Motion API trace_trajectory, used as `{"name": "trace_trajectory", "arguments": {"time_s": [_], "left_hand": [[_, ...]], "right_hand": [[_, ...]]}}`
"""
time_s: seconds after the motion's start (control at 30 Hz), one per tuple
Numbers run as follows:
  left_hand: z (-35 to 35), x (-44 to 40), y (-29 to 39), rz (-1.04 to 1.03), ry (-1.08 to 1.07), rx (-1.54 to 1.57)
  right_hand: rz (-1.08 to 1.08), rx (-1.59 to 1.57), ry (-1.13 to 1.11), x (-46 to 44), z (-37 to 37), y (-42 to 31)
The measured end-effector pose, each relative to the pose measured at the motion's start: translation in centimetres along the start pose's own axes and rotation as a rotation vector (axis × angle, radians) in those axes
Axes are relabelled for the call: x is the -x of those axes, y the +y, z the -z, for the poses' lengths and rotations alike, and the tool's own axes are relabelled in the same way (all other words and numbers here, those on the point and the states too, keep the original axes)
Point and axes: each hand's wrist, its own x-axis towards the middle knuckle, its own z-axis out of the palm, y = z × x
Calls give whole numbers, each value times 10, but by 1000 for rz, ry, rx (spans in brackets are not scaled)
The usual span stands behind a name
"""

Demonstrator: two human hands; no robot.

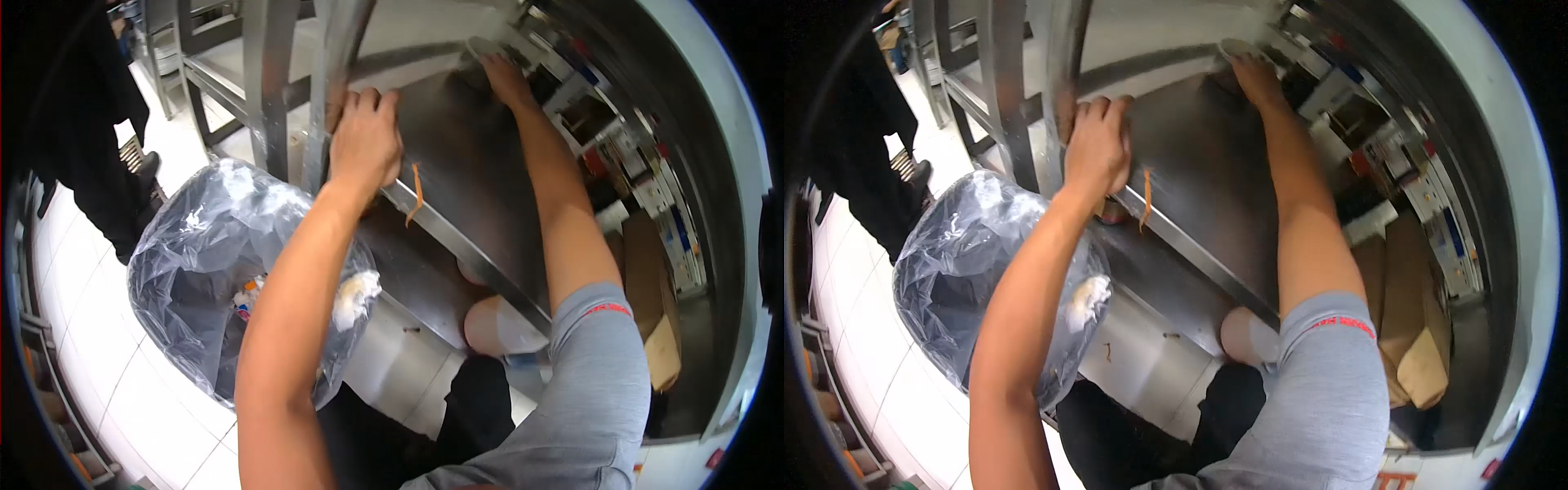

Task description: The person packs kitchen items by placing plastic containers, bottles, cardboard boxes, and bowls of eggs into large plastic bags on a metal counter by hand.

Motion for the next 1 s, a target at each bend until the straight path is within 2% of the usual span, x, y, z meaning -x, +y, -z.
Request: {"name": "trace_trajectory", "arguments": {"time_s": [0.07, 0.1, 0.17, 0.2, 0.27, 0.33, 0.4, 0.43, 0.47, 0.5, 0.53, 0.57, 0.6, 0.67, 0.73, 0.8, 0.87, 0.9, 1.0], "left_hand": [[1, 0, 0, -18, -7, 18], [2, 0, 0, -28, -2, 11], [3, 1, 2, -28, -36, 28], [4, 1, 3, -26, -42, 17], [4, 1, 5, -18, -11, -3], [5, -1, 11, -2, -7, -26], [2, 11, 15, 7, -29, -70], [1, 9, 14, -34, -107, -139], [5, 1, 8, -71, -176, -222], [11, -5, 0, -68, -156, -254], [15, -7, 1, -168, -206, -228], [19, -15, -1, -269, -245, -212], [17, -20, -6, -249, -310, -213], [16, -18, -9, -202, -268, -161], [14, -14, -4, -118, -250, -79], [13, -13, -5, -119, -226, -63], [17, -15, -2, -70, -209, 41], [17, -16, -1, -57, -189, 34], [17, -17, -3, -62, -222, 54]], "right_hand": [[291, -52, 126, 30, 21, 11], [269, -41, 106, 45, 36, 14], [344, -86, -97, 80, 87, 5], [338, -76, -106, 101, 112, 0], [303, -45, -315, 145, 158, -15], [431, 4, -321, 176, 178, -7], [106, 179, -1043, 182, 230, -30], [124, 178, -1024, 173, 239, -35], [254, 174, -1005, 159, 247, -41], [378, 171, -987, 149, 252, -45], [335, 163, -880, 129, 251, -56], [265, 10, -733, 102, 237, -59], [207, -144, -585, 70, 214, -62], [66, -153, -466, -2, 153, -55], [-56, -68, -214, -54, 85, -27], [-348, -224, -161, -53, 60, -25], [-295, -124, -150, -110, -33, 21], [-414, -64, -213, -84, 2, 2], [-440, -46, -98, -98, -55, 35]]}}
